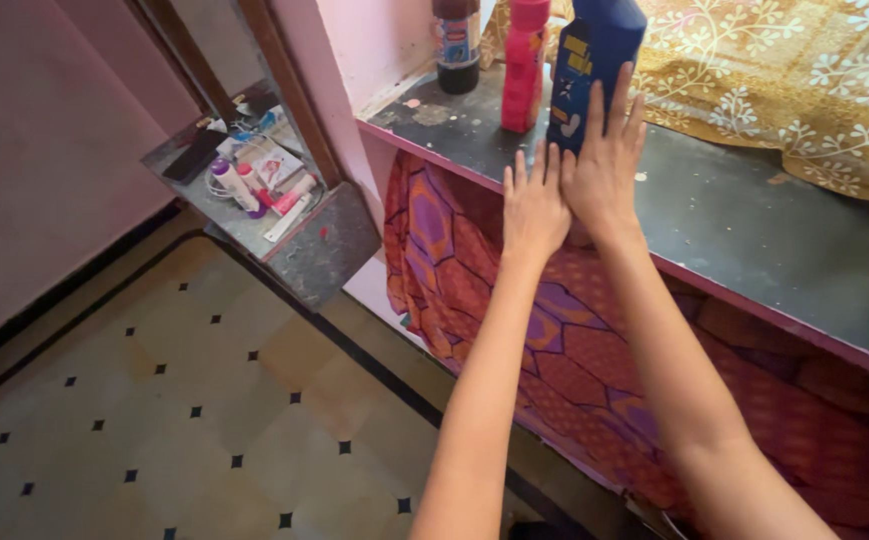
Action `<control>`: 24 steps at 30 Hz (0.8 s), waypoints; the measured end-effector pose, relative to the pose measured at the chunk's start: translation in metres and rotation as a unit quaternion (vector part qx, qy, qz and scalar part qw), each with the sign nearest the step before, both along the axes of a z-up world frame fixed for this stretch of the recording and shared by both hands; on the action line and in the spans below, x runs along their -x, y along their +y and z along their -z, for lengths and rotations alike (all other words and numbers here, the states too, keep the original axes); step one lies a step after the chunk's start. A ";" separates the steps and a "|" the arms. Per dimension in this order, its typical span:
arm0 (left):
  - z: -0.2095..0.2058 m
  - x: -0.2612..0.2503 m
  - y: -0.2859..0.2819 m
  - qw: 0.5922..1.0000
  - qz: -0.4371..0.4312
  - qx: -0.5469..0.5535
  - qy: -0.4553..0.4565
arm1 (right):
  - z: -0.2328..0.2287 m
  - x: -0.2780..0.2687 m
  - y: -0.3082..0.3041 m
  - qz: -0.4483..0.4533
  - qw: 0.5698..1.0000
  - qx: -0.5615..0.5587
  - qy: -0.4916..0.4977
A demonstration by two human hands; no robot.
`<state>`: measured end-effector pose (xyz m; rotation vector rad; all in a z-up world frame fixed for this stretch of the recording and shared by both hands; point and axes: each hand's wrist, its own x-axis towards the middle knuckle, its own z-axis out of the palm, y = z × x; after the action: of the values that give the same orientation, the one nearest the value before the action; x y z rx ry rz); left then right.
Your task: The person picks up several bottles from a plastic chair and places them one by one onto a windowsill. The items include a yellow liquid bottle, a dark bottle, a pink bottle, a blue bottle, and an orange-capped bottle. The person handles each bottle individually and arranges them in a row.
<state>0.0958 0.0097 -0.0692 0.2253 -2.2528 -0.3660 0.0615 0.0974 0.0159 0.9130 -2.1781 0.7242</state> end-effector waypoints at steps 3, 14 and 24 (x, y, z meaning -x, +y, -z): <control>-0.003 -0.004 -0.002 1.000 0.006 -0.006 0.010 | 0.005 0.009 0.000 -0.060 0.995 0.078 -0.024; -0.007 -0.013 -0.002 0.999 0.032 -0.029 0.004 | 0.055 0.067 0.000 0.054 0.985 0.054 -0.157; 0.005 -0.077 -0.036 0.999 0.029 0.029 -0.027 | 0.035 0.047 0.008 0.017 0.986 0.157 0.052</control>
<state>0.1729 -0.0258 -0.0745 0.1423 -2.3235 -0.3284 0.0144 0.1049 -0.0190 0.7306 -1.9147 0.9483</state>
